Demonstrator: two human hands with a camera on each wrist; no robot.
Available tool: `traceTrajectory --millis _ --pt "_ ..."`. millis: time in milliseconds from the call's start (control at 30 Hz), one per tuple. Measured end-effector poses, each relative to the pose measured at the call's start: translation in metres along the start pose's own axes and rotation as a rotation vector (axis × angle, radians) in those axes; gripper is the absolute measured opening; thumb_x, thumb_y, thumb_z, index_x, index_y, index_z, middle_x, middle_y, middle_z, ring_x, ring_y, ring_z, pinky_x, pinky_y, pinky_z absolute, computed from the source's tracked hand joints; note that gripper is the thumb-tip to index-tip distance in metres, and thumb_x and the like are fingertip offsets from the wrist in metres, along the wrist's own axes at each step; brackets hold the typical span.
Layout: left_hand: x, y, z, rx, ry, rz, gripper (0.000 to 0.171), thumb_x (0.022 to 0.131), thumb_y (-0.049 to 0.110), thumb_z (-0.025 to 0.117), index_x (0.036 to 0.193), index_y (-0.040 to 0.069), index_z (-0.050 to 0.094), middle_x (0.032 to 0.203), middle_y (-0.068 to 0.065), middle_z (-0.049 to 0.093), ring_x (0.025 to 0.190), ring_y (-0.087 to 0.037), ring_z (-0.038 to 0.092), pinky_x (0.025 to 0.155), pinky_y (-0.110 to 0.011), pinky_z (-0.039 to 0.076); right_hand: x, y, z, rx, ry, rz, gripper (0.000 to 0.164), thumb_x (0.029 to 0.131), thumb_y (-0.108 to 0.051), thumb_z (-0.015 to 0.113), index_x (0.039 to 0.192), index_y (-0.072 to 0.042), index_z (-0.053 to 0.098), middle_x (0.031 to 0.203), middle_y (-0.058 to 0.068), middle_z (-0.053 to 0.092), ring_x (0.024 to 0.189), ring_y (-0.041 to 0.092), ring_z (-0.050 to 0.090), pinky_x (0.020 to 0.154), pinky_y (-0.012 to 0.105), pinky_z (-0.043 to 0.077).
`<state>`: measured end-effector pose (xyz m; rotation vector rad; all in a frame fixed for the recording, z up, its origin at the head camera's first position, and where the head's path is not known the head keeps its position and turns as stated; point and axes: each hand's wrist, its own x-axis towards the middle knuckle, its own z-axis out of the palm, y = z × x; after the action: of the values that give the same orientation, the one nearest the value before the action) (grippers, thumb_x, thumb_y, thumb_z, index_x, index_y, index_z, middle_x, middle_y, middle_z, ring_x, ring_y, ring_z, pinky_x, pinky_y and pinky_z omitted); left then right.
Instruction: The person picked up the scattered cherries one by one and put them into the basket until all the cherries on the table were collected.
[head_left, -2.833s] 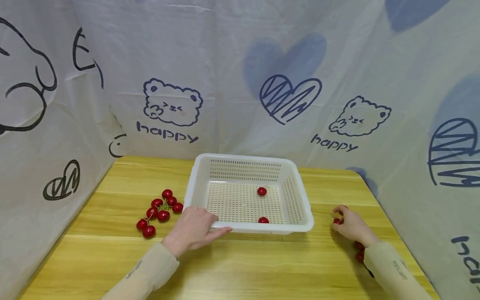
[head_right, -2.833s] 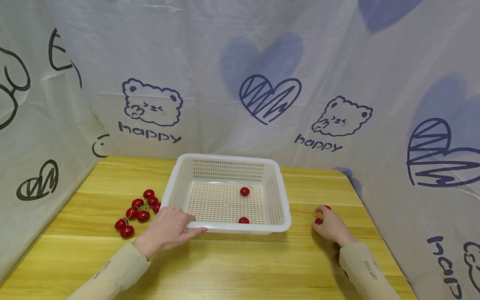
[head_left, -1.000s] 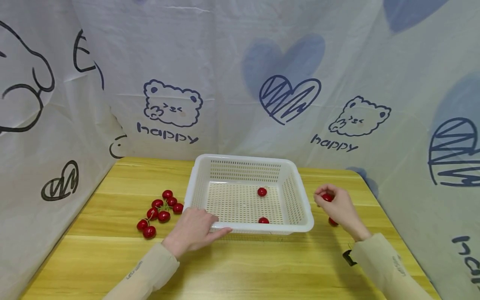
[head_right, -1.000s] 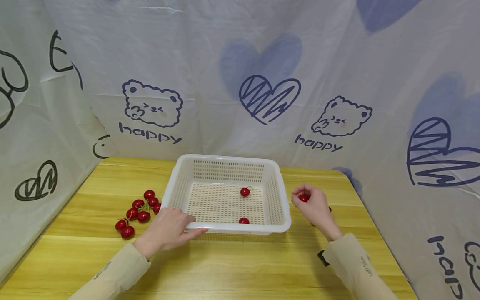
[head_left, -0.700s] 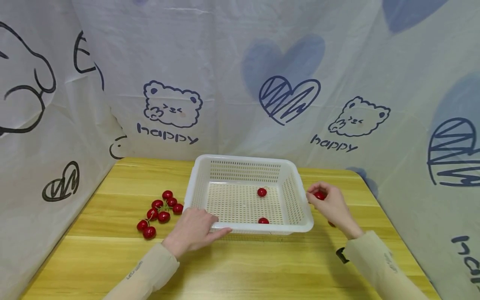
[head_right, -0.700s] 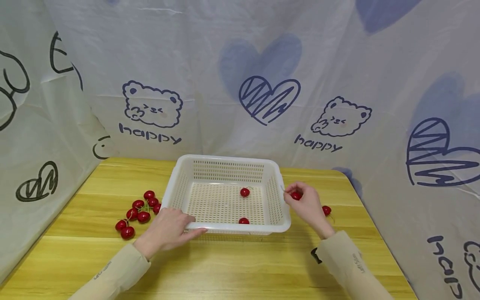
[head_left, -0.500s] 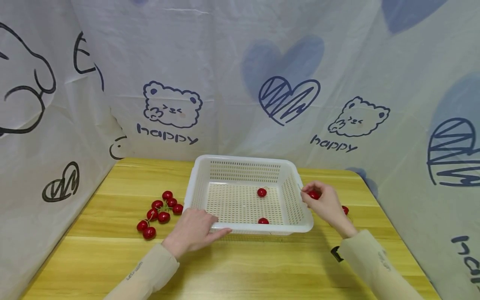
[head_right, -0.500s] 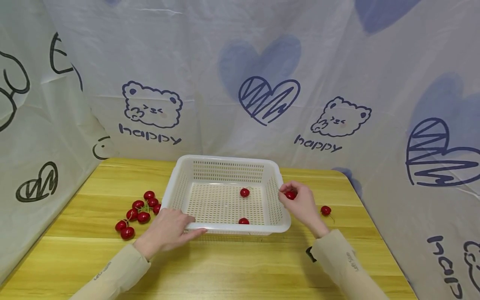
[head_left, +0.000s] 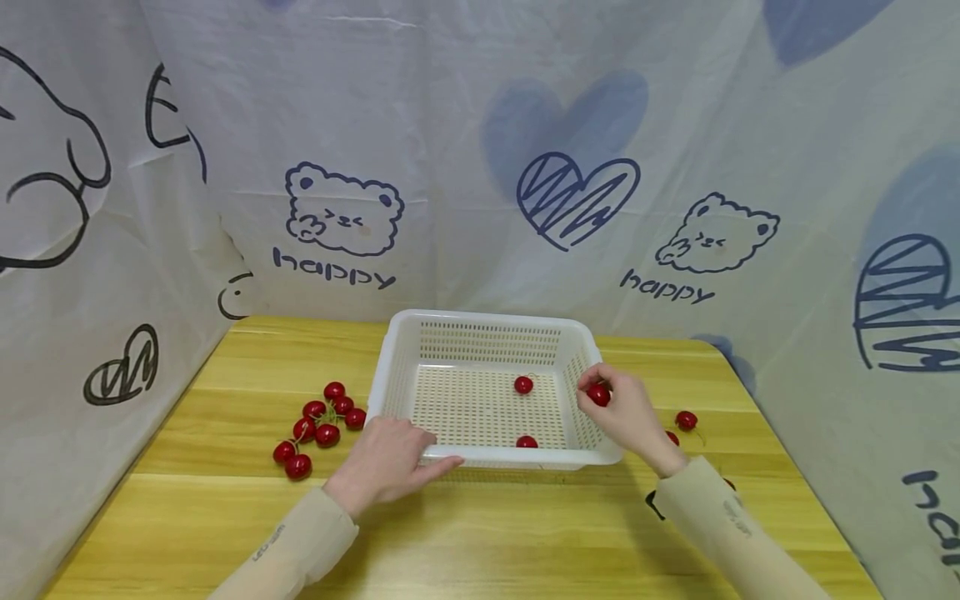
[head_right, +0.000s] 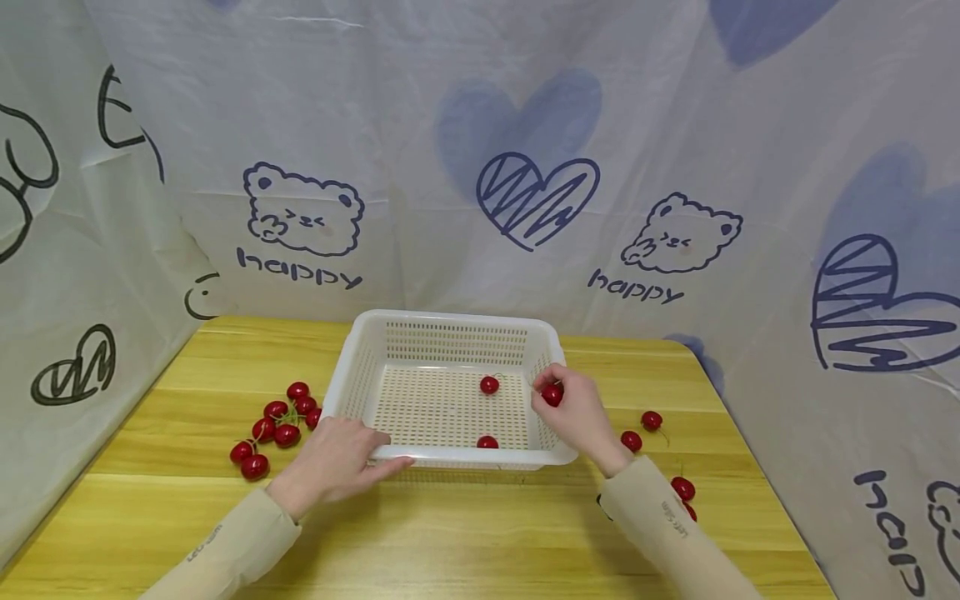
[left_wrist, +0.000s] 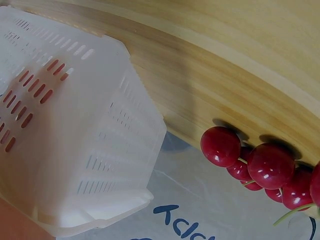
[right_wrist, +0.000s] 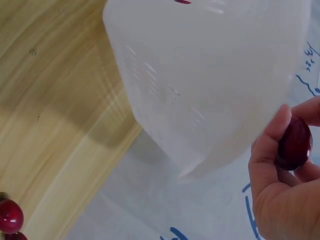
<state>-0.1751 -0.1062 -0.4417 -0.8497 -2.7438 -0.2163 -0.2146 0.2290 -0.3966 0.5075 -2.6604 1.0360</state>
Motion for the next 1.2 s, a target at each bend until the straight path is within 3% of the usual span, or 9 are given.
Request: traceTrajectory --millis 467,833,1200 --pt "0.000 0.000 0.001 0.004 0.015 0.005 0.057 0.089 0.071 0.035 0.061 0.024 0.055 0.042 0.013 0.032 0.038 -0.003 0.027 0.037 -0.021 0.024 -0.001 0.002 0.016 -0.136 -0.008 -0.109 0.012 0.078 -0.005 0.068 0.087 -0.007 0.060 0.079 0.003 0.058 0.064 0.013 0.047 0.054 0.027 0.043" --pt "0.000 0.000 0.001 0.004 0.020 0.009 0.057 0.089 0.070 0.036 0.061 0.024 0.055 0.041 0.013 0.031 0.038 -0.002 0.026 0.037 -0.020 0.023 -0.004 0.004 0.024 -0.238 -0.058 -0.116 0.014 0.078 -0.010 0.069 0.088 -0.006 0.060 0.080 0.000 0.055 0.066 0.014 0.048 0.058 0.028 0.044" --pt "-0.001 0.000 0.000 -0.008 0.013 0.004 0.057 0.089 0.070 0.036 0.059 0.025 0.052 0.042 0.013 0.031 0.038 -0.003 0.026 0.038 -0.021 0.024 -0.006 0.007 0.027 -0.256 -0.077 -0.120 0.012 0.078 -0.010 0.068 0.086 -0.010 0.059 0.079 -0.002 0.054 0.065 0.012 0.048 0.058 0.028 0.043"
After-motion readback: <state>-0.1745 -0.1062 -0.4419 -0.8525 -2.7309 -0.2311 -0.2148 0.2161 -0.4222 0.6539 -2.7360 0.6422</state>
